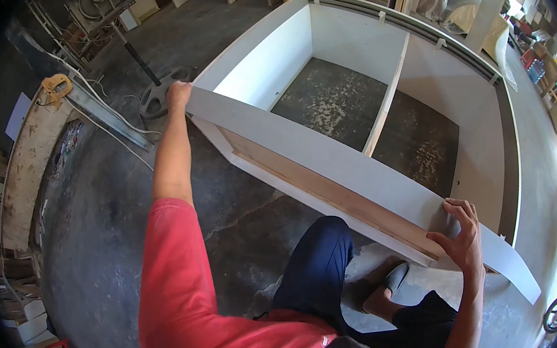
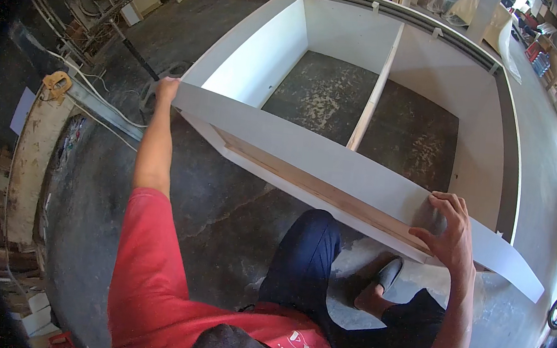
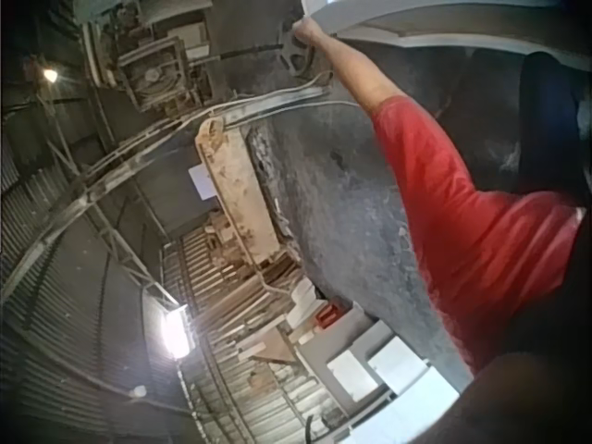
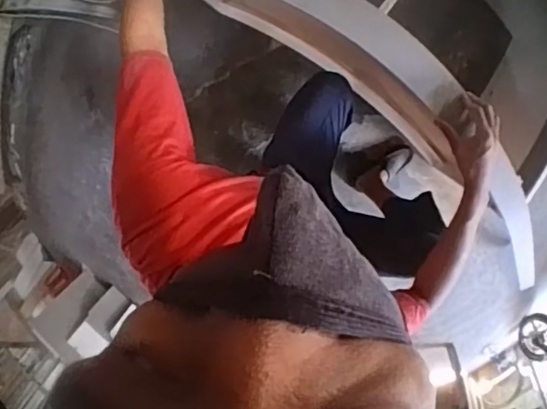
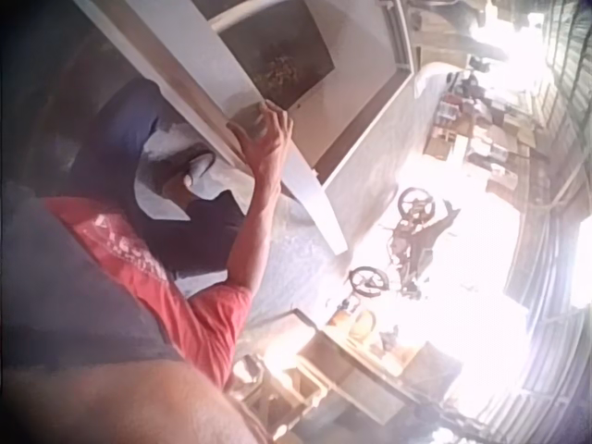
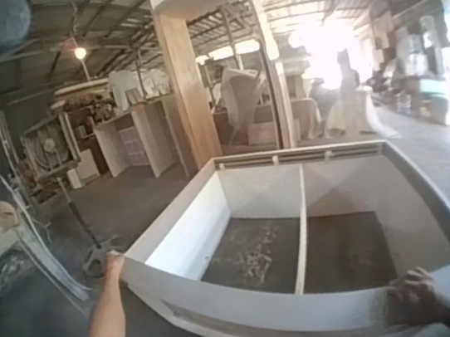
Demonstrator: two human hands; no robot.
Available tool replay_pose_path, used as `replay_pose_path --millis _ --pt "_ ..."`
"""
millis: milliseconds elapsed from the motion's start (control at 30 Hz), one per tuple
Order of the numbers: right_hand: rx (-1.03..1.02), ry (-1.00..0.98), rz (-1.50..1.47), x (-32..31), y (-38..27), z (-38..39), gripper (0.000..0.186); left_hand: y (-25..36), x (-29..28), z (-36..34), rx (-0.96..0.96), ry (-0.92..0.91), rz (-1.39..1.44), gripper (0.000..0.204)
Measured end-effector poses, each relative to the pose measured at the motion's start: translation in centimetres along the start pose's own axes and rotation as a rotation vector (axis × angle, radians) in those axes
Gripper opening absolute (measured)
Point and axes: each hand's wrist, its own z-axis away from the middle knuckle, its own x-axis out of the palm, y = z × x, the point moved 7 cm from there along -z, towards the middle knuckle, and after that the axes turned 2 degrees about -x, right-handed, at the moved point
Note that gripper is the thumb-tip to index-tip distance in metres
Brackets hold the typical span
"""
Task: The person aligns a laminate strip along the edge of a wooden cabinet, trims it with a utility knife, and presses it down by hand before checking laminate sheets on a stack.
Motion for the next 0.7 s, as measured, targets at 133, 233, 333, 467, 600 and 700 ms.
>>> replay_pose_path --millis 133,233,333,467,600,700 --pt "0.003 -0.006 0.003 -0.1 0.0 0.0 0.066 -0.5 0.5 -1.9 0.018 -0.062 -0.006 0.04" --pt "-0.02 0.001 0.037 -0.2 -0.3 0.0 0.065 -0.4 0.0 -1.7 -0.052 -0.011 -0.12 0.04" --pt "-0.044 0.009 0.006 -0.3 -0.4 -0.1 0.057 0.3 -0.4 -1.3 -0.053 -0.016 -0.124 0.04" --pt "0.003 0.02 -0.001 -0.2 -0.2 -0.1 0.049 0.8 -0.5 -1.4 0.021 -0.066 -0.191 0.038" --pt "0.025 0.011 -0.003 -0.1 -0.1 -0.1 0.046 0.4 -0.2 -1.6 0.039 -0.062 -0.216 0.038" --pt "0.026 0.011 0.0 -0.1 -0.1 -0.1 0.048 -0.8 0.2 -2.0 -0.097 -0.108 -0.108 0.04"
